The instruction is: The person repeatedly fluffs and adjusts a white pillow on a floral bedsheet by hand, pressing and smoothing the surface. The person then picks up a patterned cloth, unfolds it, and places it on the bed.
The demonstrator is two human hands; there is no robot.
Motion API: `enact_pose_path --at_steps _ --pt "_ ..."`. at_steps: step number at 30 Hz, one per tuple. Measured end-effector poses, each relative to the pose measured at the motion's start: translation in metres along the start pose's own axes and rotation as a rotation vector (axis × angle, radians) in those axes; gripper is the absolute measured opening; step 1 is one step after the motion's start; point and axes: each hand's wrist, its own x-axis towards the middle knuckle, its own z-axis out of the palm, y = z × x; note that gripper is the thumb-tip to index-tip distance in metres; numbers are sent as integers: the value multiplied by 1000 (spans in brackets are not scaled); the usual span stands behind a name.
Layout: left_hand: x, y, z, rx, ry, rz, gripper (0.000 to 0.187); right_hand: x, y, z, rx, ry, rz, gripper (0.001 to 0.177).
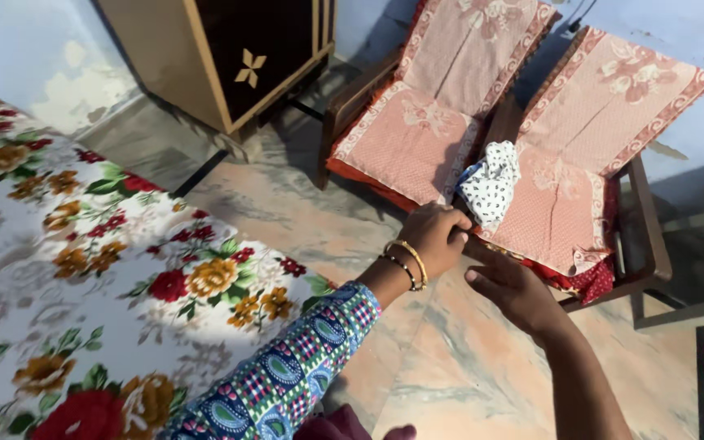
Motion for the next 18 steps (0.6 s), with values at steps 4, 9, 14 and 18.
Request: enact_pose_path --at_steps 4,9,14,18 --pt "31 -18 14 -46 -27 2 10 35 12 -8 -80 48 169 64" --pt "63 -36 33 -53 -16 -61 9 93 18 -37 -28 -65 17 51" --pt "118 -61 53 24 -37 -122 9 189 27 -79 -116 -105 -50 45" --pt "167 -94 82 115 0 -133 8 277 61 -100 123 -202 -178 47"
